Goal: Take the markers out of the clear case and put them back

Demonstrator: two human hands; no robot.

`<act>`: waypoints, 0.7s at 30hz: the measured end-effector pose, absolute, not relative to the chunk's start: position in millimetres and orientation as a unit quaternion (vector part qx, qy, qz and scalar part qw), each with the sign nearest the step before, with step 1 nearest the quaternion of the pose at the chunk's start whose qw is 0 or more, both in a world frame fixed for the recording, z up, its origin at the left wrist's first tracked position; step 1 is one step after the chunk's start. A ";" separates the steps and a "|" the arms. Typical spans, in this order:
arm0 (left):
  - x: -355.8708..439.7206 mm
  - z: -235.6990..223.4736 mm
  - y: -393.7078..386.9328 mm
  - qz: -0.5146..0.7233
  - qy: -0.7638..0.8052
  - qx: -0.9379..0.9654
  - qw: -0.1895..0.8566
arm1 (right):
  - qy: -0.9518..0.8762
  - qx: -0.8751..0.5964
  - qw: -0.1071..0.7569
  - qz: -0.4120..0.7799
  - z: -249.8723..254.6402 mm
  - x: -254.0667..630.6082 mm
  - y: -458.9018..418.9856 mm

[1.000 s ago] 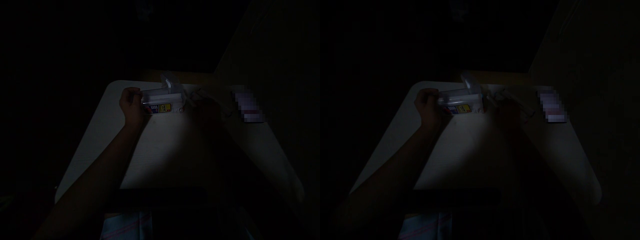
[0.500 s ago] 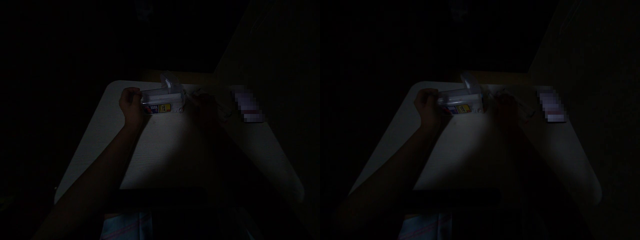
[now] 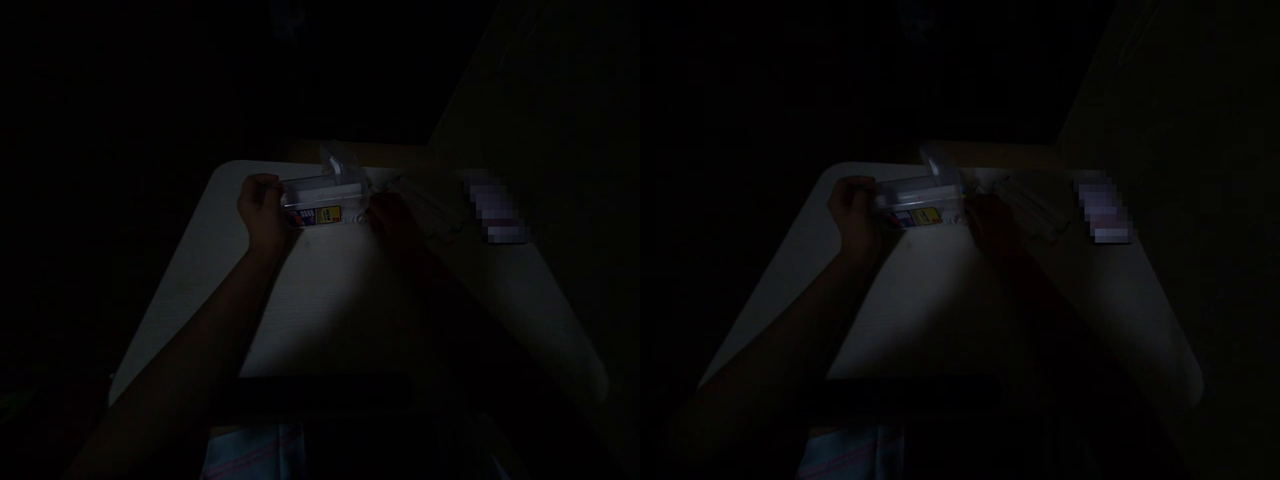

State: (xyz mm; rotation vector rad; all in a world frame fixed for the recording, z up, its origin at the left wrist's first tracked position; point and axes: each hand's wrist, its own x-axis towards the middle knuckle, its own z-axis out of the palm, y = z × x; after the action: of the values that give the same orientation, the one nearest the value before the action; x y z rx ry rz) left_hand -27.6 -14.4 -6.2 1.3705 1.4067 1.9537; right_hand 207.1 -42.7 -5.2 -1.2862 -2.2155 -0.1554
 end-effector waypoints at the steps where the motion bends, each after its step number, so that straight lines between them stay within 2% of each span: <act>1: -27.5 -5.7 -14.5 0.697 0.499 0.482 0.183 | -0.827 -0.488 0.274 -0.053 -2.9 206.7 -43.7; 21: -27.9 -7.0 -13.6 0.698 0.492 0.489 0.179 | -0.816 -0.513 0.266 -0.004 -3.4 208.7 -39.3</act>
State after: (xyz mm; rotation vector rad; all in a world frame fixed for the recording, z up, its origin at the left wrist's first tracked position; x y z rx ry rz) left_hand -27.9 -13.6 -7.0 1.3834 1.3906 1.9736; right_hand 208.7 -39.3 -3.4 -1.3851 -2.2032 -0.0119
